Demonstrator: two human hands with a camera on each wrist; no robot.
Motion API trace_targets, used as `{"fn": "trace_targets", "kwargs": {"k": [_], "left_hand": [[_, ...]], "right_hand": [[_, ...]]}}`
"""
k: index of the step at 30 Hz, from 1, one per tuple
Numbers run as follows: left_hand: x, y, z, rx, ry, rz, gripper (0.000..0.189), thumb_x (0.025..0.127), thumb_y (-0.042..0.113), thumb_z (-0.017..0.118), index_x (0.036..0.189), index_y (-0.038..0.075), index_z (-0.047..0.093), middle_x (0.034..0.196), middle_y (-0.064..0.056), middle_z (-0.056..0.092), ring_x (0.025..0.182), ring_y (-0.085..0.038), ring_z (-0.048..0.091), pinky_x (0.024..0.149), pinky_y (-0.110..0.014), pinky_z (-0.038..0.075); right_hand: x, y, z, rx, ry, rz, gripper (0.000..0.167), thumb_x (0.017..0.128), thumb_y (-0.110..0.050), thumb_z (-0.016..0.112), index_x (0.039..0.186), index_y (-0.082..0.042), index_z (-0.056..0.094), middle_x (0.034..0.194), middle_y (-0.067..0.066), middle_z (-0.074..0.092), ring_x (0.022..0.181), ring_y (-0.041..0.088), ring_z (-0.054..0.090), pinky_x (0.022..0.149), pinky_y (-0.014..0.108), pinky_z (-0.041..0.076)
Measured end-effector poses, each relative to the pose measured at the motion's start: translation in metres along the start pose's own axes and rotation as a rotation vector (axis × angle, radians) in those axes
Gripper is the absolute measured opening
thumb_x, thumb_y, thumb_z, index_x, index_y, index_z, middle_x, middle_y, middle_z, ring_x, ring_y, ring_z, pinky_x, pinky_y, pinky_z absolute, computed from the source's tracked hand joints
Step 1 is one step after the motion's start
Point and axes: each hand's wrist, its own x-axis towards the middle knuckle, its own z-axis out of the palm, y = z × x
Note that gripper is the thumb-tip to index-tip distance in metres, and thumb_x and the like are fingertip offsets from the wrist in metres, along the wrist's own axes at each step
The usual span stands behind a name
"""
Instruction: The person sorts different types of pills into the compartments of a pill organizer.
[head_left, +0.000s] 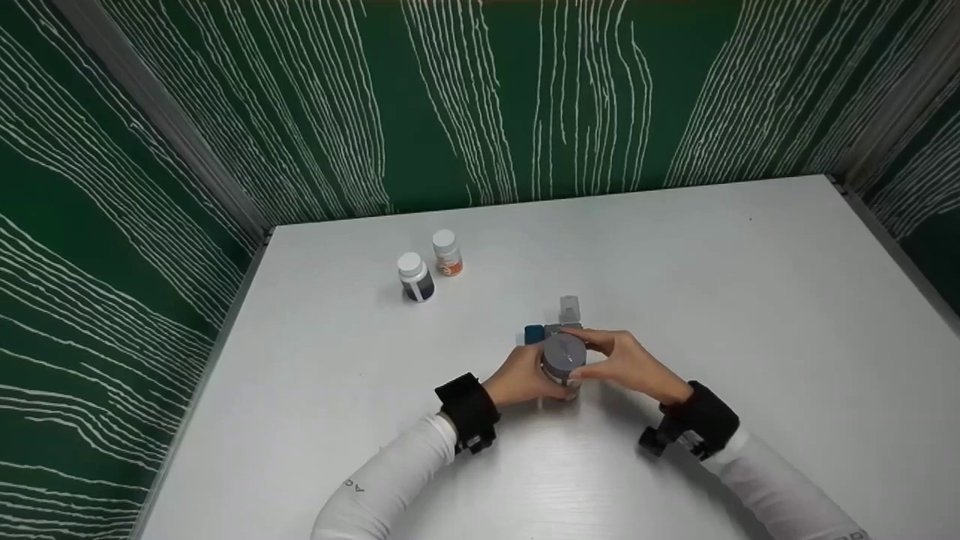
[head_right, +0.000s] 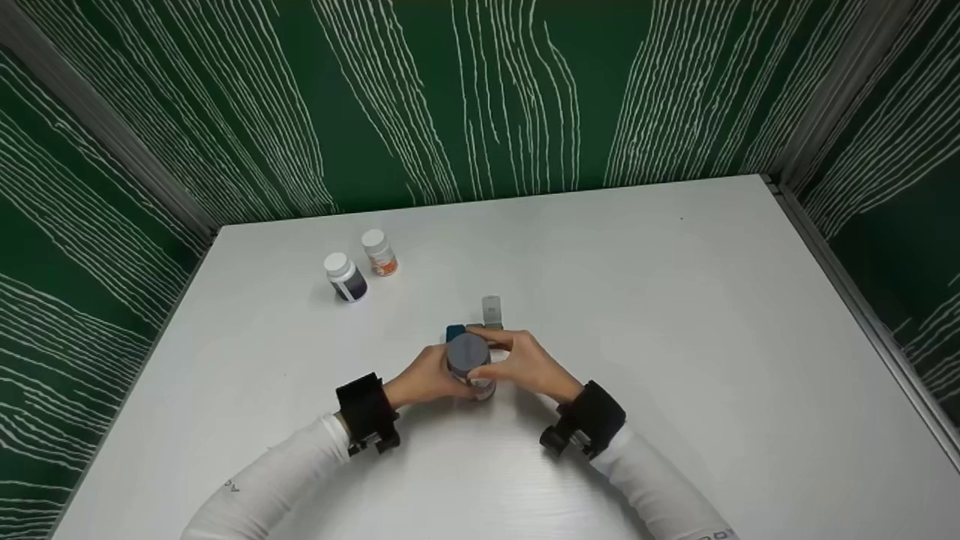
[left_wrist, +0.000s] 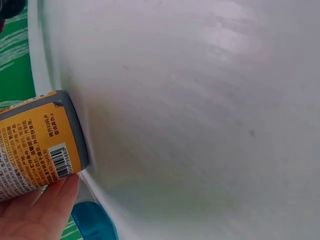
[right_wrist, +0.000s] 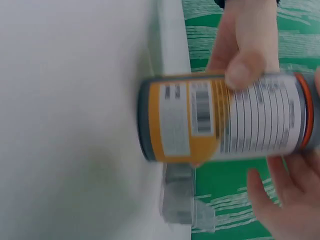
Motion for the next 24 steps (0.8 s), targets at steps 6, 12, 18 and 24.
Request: {"fn": "trace_targets", "kwargs": {"k": [6,12,18,24], "left_hand": [[0.0,0.0,0.0,-0.013,-0.003,-0.023,0.069,0.065,0.018,0.078,0.126,0.01,0.046,0.117,0.002,0.055,0.105,-0.004,0.049,0.089,-0.019,0.037],[-0.001,0.001,-0.001,0.006,0.009,-0.031,0.067,0.065,0.02,0.078,0.124,0.009,0.048,0.114,0.001,0.056,0.102,-0.004,0.05,0.087,-0.019,0.038],[-0.002,0.0,-0.003,0.035,0.007,0.003,0.058,0.068,0.022,0.076,0.119,0.008,0.052,0.107,-0.002,0.06,0.097,-0.006,0.054,0.082,-0.018,0.041],[0.0,-0.001,-0.002,0.036,-0.001,0.012,0.058,0.069,0.024,0.074,0.12,0.008,0.052,0.108,-0.002,0.06,0.097,-0.004,0.054,0.082,-0.016,0.041]], "right_hand": [[0.008,0.0,-0.015,0.092,-0.226,0.021,0.062,0.081,-0.009,0.063,0.137,-0.013,0.034,0.139,0.006,0.035,0.127,0.021,0.03,0.1,0.049,0.023],[-0.001,-0.013,0.005,-0.019,0.046,-0.008,0.066,0.076,-0.007,0.069,0.133,-0.002,0.035,0.133,0.014,0.037,0.12,0.028,0.036,0.096,0.042,0.032],[-0.009,-0.018,0.04,-0.194,0.401,-0.091,0.062,0.069,-0.013,0.075,0.12,0.002,0.044,0.115,0.014,0.044,0.104,0.025,0.045,0.085,0.044,0.038],[-0.011,-0.008,0.047,-0.162,0.466,-0.245,0.056,0.07,-0.011,0.074,0.119,-0.003,0.05,0.112,0.007,0.049,0.103,0.013,0.047,0.089,0.026,0.037]]}}
